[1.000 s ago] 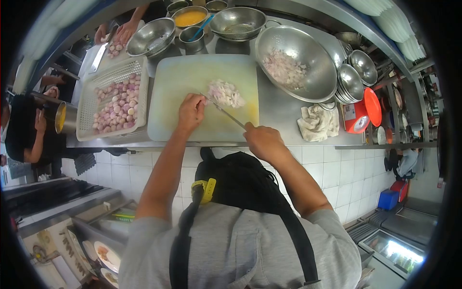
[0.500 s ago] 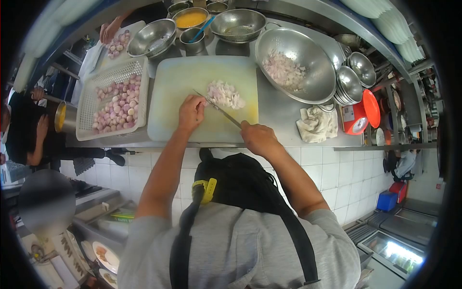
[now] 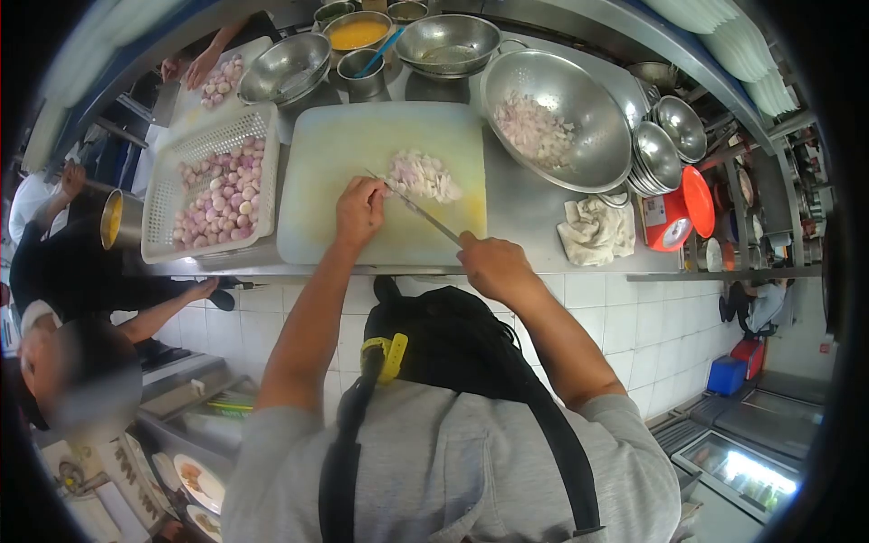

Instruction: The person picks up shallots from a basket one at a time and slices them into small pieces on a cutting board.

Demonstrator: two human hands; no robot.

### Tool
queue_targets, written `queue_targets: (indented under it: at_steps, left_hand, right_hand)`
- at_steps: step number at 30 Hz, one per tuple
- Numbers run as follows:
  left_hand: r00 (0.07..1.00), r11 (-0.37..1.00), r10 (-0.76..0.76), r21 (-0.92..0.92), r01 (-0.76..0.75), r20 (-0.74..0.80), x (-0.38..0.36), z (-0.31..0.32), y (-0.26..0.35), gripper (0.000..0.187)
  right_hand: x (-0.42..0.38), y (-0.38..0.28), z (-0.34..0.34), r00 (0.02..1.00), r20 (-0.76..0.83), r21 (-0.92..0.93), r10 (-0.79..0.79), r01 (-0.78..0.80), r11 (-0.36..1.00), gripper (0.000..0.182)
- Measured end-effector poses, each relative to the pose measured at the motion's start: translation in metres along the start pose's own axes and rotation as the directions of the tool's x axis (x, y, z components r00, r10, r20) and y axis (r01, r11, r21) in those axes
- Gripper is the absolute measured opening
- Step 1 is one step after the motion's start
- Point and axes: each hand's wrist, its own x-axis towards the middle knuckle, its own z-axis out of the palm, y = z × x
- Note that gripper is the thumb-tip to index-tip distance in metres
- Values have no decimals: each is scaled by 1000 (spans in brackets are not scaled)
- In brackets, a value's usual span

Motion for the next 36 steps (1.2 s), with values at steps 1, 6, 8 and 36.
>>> queue_targets:
  at_steps: [1,6,8,36]
  left_hand:
    - [1000,1000,-2,2,2,12,0,-1,-1,14]
    - [999,999,51,10,-51,-13,2,-5,1,12]
    - [999,999,45,5,-45,-30,1,-1,0,12]
    - [992,992,-128,12,127,16,-1,2,5,26]
  right_hand:
    - [6,1,3,1000,-25,1,-14,14,1000,21]
    - [-6,-8,-13,1000,11,-9,11,-11,1000,20]
    - [-9,-6,-11,1000,19,-7,13,-12,1000,21]
    - [10,16,11,998,-65,43,-1,4,999,28]
